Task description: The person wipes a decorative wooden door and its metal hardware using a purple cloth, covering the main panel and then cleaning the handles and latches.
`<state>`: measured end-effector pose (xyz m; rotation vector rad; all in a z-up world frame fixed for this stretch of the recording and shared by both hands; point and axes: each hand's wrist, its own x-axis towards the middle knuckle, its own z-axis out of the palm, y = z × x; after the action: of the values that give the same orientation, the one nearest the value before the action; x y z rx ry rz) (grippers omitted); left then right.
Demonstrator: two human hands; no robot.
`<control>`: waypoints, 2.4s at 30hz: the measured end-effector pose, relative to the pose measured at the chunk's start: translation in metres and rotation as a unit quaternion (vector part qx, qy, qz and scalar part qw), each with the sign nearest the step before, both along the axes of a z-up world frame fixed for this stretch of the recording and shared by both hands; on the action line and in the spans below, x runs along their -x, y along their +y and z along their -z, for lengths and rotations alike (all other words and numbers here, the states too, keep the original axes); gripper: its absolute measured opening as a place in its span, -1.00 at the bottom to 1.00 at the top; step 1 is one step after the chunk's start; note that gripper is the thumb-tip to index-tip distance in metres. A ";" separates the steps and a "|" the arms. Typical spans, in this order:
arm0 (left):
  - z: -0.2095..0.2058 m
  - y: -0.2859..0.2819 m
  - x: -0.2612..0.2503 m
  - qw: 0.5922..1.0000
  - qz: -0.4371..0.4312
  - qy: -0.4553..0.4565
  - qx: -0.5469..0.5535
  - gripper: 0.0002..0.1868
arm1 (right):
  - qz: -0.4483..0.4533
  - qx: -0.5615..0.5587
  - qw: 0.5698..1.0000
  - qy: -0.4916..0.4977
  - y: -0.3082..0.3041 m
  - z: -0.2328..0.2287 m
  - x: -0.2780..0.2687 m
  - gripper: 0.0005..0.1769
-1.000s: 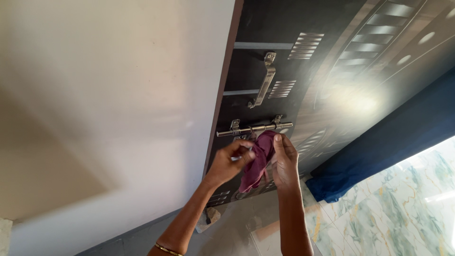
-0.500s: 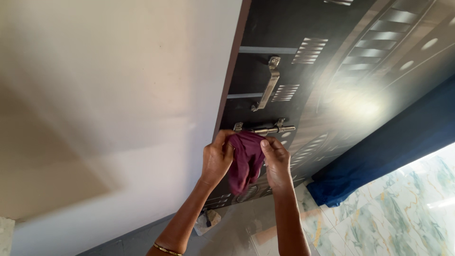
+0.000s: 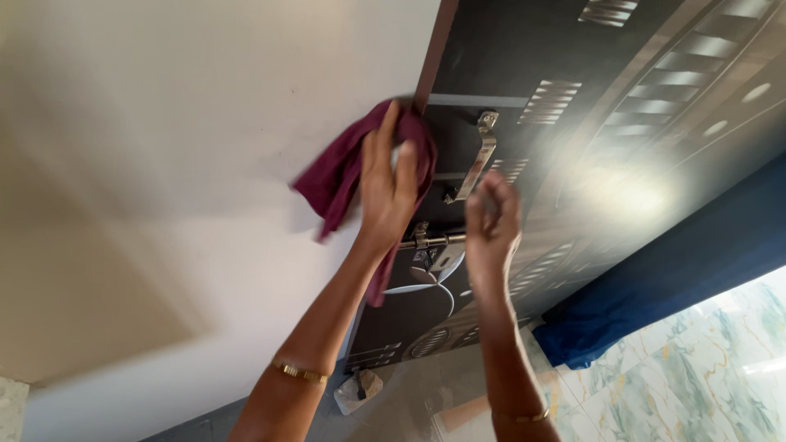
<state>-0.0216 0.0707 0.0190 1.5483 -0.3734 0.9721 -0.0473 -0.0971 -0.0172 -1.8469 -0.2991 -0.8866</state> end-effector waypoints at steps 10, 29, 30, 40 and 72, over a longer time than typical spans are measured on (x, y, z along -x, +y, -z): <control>0.000 -0.022 -0.025 0.998 0.002 0.067 -0.016 -0.40 | -0.036 -0.048 0.996 -0.066 0.011 -0.041 -0.052 -0.59; 0.100 -0.014 -0.018 0.986 -0.137 0.060 -0.070 -0.44 | 0.035 -0.044 0.998 -0.030 0.015 0.008 -0.068 -0.66; 0.104 -0.011 -0.017 0.984 -0.157 0.041 -0.066 -0.52 | 0.035 -0.045 0.998 -0.031 0.015 0.007 -0.068 -0.66; 0.059 -0.010 -0.013 0.890 -0.231 -0.154 -0.363 -0.46 | 0.074 -0.002 0.996 -0.045 0.015 0.010 -0.067 -0.67; 0.069 -0.009 -0.018 0.818 -0.249 -0.191 -0.482 -0.82 | 0.044 0.000 0.998 -0.045 0.010 0.012 -0.068 -0.73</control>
<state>-0.0032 0.0616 -0.0497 2.4427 -0.8658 1.6650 0.0204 -0.0870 -0.0290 -1.8345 -0.2757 -1.0320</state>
